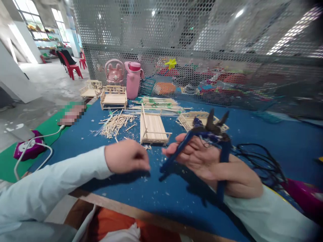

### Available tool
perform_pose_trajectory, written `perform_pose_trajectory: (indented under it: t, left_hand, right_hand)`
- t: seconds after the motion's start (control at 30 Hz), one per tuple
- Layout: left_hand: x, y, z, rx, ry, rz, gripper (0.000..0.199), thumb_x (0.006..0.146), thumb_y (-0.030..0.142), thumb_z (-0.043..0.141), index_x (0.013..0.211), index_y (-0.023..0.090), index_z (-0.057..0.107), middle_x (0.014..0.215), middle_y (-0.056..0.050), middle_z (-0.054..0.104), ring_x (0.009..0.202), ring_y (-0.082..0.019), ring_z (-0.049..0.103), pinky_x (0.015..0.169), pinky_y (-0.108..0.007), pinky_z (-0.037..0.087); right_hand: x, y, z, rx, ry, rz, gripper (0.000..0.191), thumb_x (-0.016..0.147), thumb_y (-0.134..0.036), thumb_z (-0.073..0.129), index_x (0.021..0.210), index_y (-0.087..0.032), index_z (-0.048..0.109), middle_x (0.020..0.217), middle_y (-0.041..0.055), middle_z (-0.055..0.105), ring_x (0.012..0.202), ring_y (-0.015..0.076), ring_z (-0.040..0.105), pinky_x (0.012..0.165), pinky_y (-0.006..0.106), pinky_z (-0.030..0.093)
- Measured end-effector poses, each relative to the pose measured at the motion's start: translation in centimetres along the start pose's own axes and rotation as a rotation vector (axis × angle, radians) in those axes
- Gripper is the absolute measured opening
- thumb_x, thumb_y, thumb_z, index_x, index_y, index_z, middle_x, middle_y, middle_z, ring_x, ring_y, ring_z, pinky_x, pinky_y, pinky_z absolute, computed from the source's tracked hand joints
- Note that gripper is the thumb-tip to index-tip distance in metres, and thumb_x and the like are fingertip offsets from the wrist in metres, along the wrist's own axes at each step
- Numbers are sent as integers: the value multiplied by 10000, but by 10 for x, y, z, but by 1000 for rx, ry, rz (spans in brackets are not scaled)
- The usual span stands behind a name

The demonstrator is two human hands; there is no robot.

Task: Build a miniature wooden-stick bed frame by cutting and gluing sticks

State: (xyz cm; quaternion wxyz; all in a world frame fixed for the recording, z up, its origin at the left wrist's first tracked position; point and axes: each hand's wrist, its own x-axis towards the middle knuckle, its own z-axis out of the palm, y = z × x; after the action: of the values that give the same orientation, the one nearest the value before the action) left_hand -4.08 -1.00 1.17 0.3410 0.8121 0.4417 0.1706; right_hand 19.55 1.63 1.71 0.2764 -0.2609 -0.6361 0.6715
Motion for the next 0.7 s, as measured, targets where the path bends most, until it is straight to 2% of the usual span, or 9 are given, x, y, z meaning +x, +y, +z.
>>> perform_pose_trajectory:
  t: [0.1, 0.17, 0.23, 0.3, 0.5, 0.6, 0.7]
  left_hand:
    - [13, -39, -38, 398, 250, -263, 206, 765, 309, 551, 745, 182, 712, 666, -42, 681, 638, -157, 589, 627, -245, 418]
    - [30, -63, -53, 570, 378, -372, 232, 779, 277, 527, 867, 184, 721, 806, -72, 705, 733, -187, 613, 673, -265, 428]
    - [49, -81, -59, 640, 400, -372, 279, 779, 236, 518, 984, 182, 700, 958, -91, 692, 860, -204, 614, 744, -267, 428]
    - [63, -91, -57, 651, 376, -366, 263, 776, 263, 532, 959, 205, 712, 945, -75, 698, 867, -200, 620, 747, -252, 433]
    - [75, -96, -51, 671, 355, -371, 252, 765, 308, 541, 934, 244, 716, 935, -56, 702, 878, -210, 621, 740, -259, 445]
    - [79, -93, -52, 672, 358, -384, 234, 730, 344, 583, 882, 238, 727, 881, -59, 707, 858, -223, 624, 727, -268, 449]
    - [82, -89, -53, 664, 421, -395, 232, 766, 309, 542, 817, 177, 726, 880, -96, 698, 867, -232, 618, 743, -280, 438]
  right_hand:
    - [-3, 3, -5, 36, -14, 42, 513, 613, -274, 576, 1120, -269, 497, 1063, 76, 615, 1069, 275, 558, 943, 468, 380]
    - [-4, 10, -6, 56, -54, 64, 498, 637, -261, 575, 1127, -268, 489, 1072, 78, 599, 1079, 268, 547, 939, 458, 381]
    - [-5, 19, -6, 68, -109, 56, 506, 656, -256, 570, 1153, -259, 471, 1086, 88, 582, 1084, 264, 536, 917, 447, 394]
    - [-4, 28, -5, 79, -158, 46, 532, 670, -236, 560, 1190, -251, 446, 1109, 94, 565, 1075, 255, 533, 904, 434, 398]
    - [-2, 41, -5, 75, -191, 21, 572, 682, -203, 549, 1237, -234, 412, 1134, 103, 540, 1050, 239, 528, 878, 415, 413]
    - [-6, 33, -8, 11, -150, -5, 566, 689, -219, 553, 1239, -230, 420, 1143, 108, 534, 1050, 245, 528, 898, 426, 412]
    - [-17, 15, -12, -188, -49, -7, 533, 703, -269, 571, 1223, -229, 461, 1138, 108, 544, 1106, 273, 494, 966, 455, 359]
